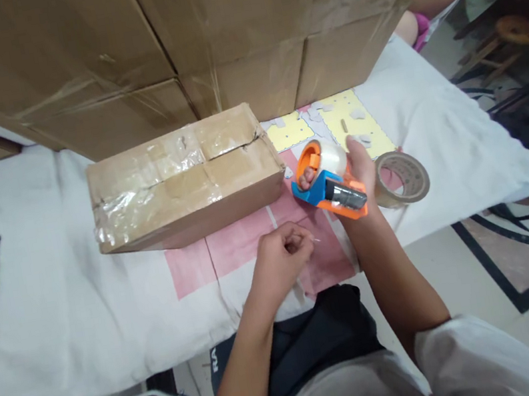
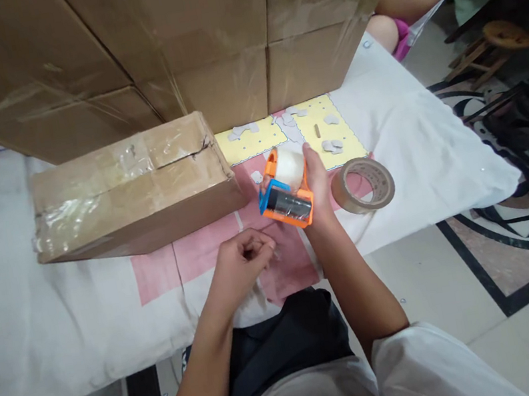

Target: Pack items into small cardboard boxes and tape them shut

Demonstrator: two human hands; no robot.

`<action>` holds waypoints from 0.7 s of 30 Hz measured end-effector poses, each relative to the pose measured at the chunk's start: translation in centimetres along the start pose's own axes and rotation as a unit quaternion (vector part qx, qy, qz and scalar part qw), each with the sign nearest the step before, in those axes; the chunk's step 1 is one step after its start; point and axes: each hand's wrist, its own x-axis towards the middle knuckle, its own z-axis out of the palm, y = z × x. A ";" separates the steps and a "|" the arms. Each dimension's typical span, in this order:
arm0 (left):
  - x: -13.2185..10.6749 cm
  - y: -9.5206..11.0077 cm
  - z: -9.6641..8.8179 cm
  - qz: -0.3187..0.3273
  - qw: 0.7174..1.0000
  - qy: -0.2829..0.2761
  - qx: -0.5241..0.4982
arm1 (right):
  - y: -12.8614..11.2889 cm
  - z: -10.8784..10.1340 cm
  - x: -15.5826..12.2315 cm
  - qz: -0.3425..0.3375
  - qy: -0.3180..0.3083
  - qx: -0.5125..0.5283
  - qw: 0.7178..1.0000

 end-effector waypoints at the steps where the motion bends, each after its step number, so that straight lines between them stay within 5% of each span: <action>1: 0.0 -0.1 0.1 -0.003 1.000 -0.018 -0.015 | -0.3 -0.1 0.1 0.032 -0.012 0.040 0.999; 3: -0.1 -0.1 0.3 0.005 0.998 -0.043 -0.054 | -0.7 -0.1 0.1 0.087 -0.006 0.129 0.988; 6: -0.1 0.2 0.2 0.037 0.997 -0.030 -0.068 | -0.9 0.6 -0.3 0.055 0.072 0.166 0.982; 12: -0.1 0.5 -0.3 0.088 0.991 0.026 -0.096 | 0.2 1.0 -0.1 -0.060 0.127 0.050 0.989; 18: -0.4 0.3 -1.1 0.112 0.985 0.059 -0.118 | 1.9 -0.1 1.6 -0.050 0.070 -0.043 0.995; 21: -0.6 0.2 -1.5 0.138 0.980 0.080 -0.123 | 2.2 -0.6 1.2 -0.044 0.157 -0.074 0.984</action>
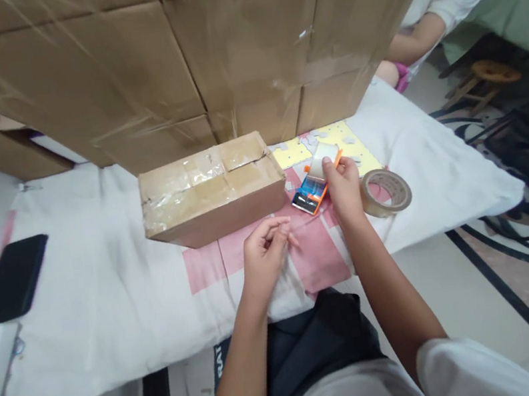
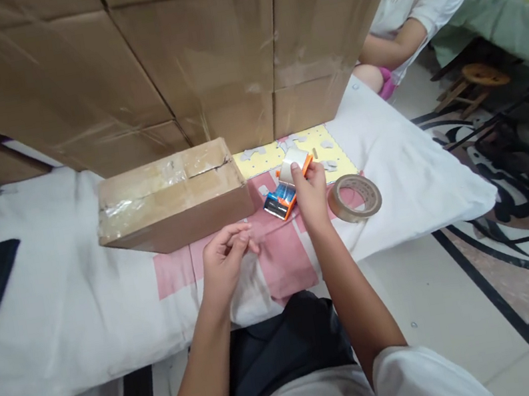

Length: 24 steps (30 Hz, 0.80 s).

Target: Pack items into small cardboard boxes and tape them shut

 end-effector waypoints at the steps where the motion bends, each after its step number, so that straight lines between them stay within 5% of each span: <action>1: -0.1 0.0 -0.2 0.008 1.000 0.006 0.002 | -0.2 -0.4 -0.5 -0.005 0.050 -0.008 0.999; 4: -0.3 0.2 -0.8 0.032 0.999 0.019 0.018 | -1.9 -1.6 -3.1 -0.051 0.099 -0.005 0.994; 9: -0.9 1.0 -1.9 0.060 0.997 -0.007 0.049 | -7.0 -2.1 -8.2 -0.073 -0.213 -0.019 0.974; 13: -1.6 2.4 -2.7 0.098 0.988 -0.022 0.116 | -9.6 -0.6 -9.7 -0.076 -0.335 -0.075 0.936; 17: -2.0 3.3 -3.6 0.111 0.986 0.012 0.123 | -10.8 1.0 -10.1 -0.128 -0.351 -0.106 0.921; 21: -2.1 3.8 -5.1 0.082 0.987 0.095 0.103 | -12.6 2.2 -8.9 -0.185 -0.294 -0.122 0.930; 24: -2.1 4.1 -6.4 0.106 0.974 0.154 0.127 | -14.8 3.5 -6.2 -0.256 -0.319 -0.178 0.895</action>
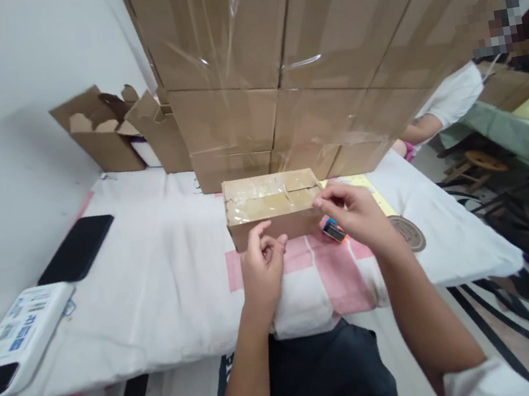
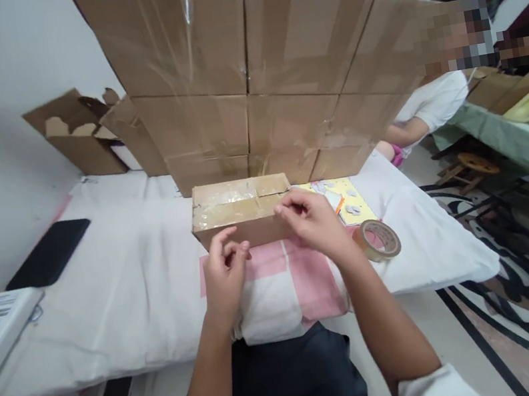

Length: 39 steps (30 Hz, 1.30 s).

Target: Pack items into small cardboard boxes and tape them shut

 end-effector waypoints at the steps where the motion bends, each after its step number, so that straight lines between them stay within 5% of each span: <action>1: 0.1 0.0 -0.4 0.010 1.000 0.014 0.007 | -0.1 -0.5 1.5 -0.032 -0.039 -0.029 0.998; 5: 0.5 -0.2 -1.2 0.032 0.999 0.030 0.016 | 0.0 -2.2 7.3 -0.140 -0.210 -0.137 0.958; 12: 0.8 -1.5 -0.9 0.065 0.997 0.033 0.033 | 2.3 -1.7 11.7 -0.139 -0.388 -0.221 0.884; 18: 1.2 -0.5 0.7 0.217 0.945 0.096 0.225 | 2.2 -1.2 11.9 -0.138 -0.403 -0.255 0.868; 21: 2.3 1.0 1.9 0.258 0.918 0.060 0.295 | 1.8 -1.2 12.0 -0.151 -0.418 -0.244 0.862; 27: 3.5 2.5 3.6 0.216 0.899 -0.019 0.381 | 2.1 -1.0 12.0 -0.169 -0.424 -0.248 0.855; 39: 2.9 1.3 4.6 0.195 0.894 -0.002 0.404 | 1.3 -1.0 11.8 -0.109 -0.395 -0.251 0.877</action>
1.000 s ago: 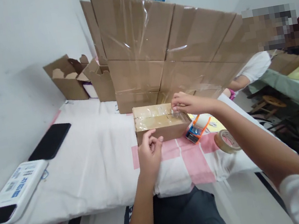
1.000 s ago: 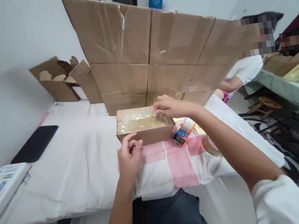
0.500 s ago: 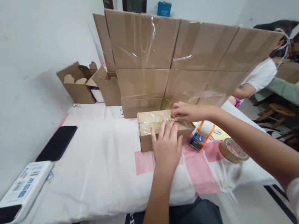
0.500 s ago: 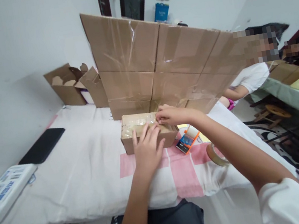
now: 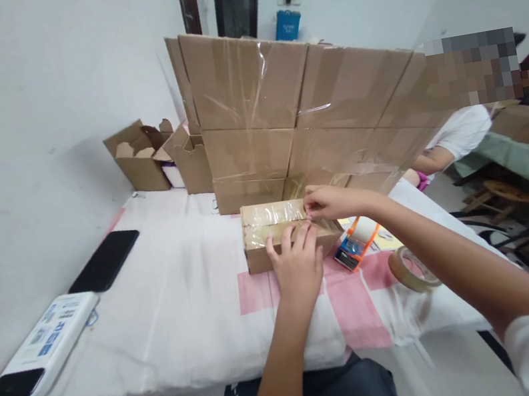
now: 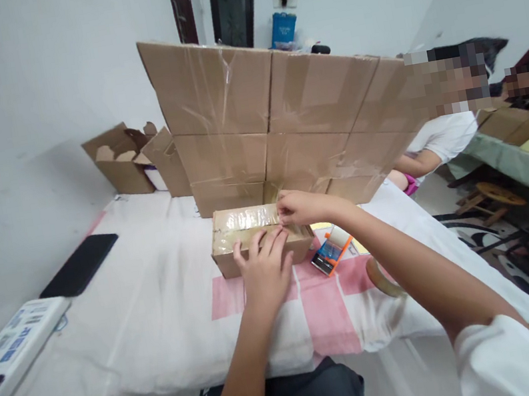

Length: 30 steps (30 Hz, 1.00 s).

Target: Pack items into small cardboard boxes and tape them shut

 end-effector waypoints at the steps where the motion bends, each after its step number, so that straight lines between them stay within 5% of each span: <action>1: 0.0 0.0 0.0 0.001 1.000 0.000 0.001 | -0.1 0.0 0.0 0.009 0.004 0.002 1.000; 5: -0.1 0.0 -0.1 0.002 1.000 -0.003 0.003 | 0.1 0.4 0.2 0.042 0.025 -0.006 0.999; 13: -0.2 0.0 0.1 0.001 1.000 0.001 -0.004 | 2.1 1.7 0.2 0.125 0.169 -0.077 0.975; 20: -0.2 0.0 0.1 -0.003 1.000 0.007 -0.005 | 3.0 3.4 -0.6 0.226 0.182 0.099 0.952; 23: -0.2 0.1 0.1 -0.004 1.000 0.012 -0.008 | 3.1 5.0 -1.0 0.241 0.186 0.231 0.924; 26: -0.5 0.2 0.0 -0.004 1.000 0.019 -0.013 | 2.2 7.0 -1.5 0.236 0.229 0.393 0.859; 28: -0.7 0.2 -0.3 -0.003 1.000 0.027 -0.015 | 1.1 8.3 -2.0 0.240 0.266 0.453 0.816; 30: -0.9 0.0 -0.7 0.001 0.999 0.031 -0.013 | 0.1 9.3 -2.6 0.232 0.284 0.470 0.803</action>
